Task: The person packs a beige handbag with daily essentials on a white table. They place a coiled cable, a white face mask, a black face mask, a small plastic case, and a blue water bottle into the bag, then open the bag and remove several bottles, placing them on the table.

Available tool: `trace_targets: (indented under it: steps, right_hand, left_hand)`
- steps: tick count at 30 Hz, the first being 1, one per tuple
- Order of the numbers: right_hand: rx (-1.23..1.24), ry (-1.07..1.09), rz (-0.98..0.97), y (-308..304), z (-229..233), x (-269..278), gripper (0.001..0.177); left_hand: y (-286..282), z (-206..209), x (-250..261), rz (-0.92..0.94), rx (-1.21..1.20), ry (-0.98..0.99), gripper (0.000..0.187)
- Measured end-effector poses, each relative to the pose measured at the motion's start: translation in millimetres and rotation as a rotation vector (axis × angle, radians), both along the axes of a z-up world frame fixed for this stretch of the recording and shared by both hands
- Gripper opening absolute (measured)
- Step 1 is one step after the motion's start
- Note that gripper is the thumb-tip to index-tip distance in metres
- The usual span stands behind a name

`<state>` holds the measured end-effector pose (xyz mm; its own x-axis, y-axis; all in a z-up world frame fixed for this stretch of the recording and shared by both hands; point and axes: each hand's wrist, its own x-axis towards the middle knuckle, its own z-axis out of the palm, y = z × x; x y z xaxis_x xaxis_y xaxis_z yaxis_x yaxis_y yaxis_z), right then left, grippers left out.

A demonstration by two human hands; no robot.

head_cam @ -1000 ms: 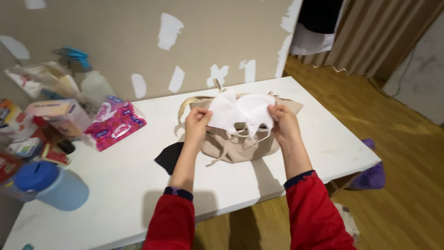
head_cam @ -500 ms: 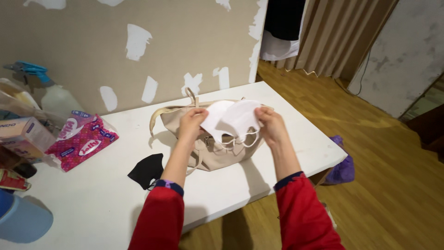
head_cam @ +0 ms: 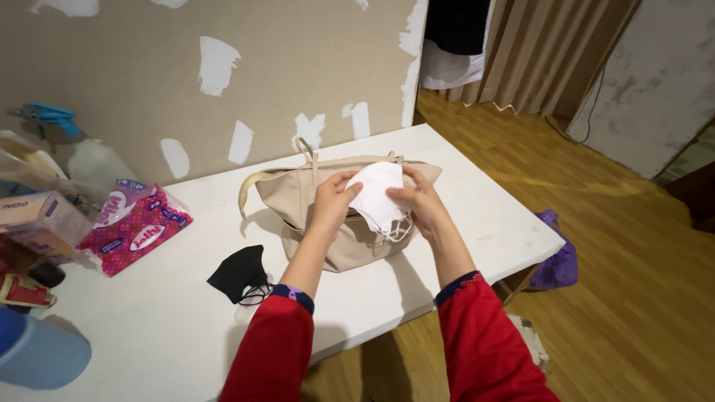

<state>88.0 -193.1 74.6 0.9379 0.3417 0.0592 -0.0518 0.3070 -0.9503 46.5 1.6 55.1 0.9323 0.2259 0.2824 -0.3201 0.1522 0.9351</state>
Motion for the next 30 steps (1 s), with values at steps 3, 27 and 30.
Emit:
trace_targets:
  steps: [3, 27, 30]
  right_hand:
    - [-0.079, -0.079, 0.179, -5, 3, -2, 0.034]
    - [-0.203, -0.233, -0.072, -6, -21, 24, 0.044]
    - [-0.055, -0.254, -0.068, 10, -32, 36, 0.029]
  left_hand:
    - [3, 2, -8, -0.011, -0.031, 0.026, 0.045]
    - [17, -11, -23, 0.278, 0.668, 0.191, 0.024]
    - [13, -14, -45, 0.388, 1.238, -0.005, 0.030]
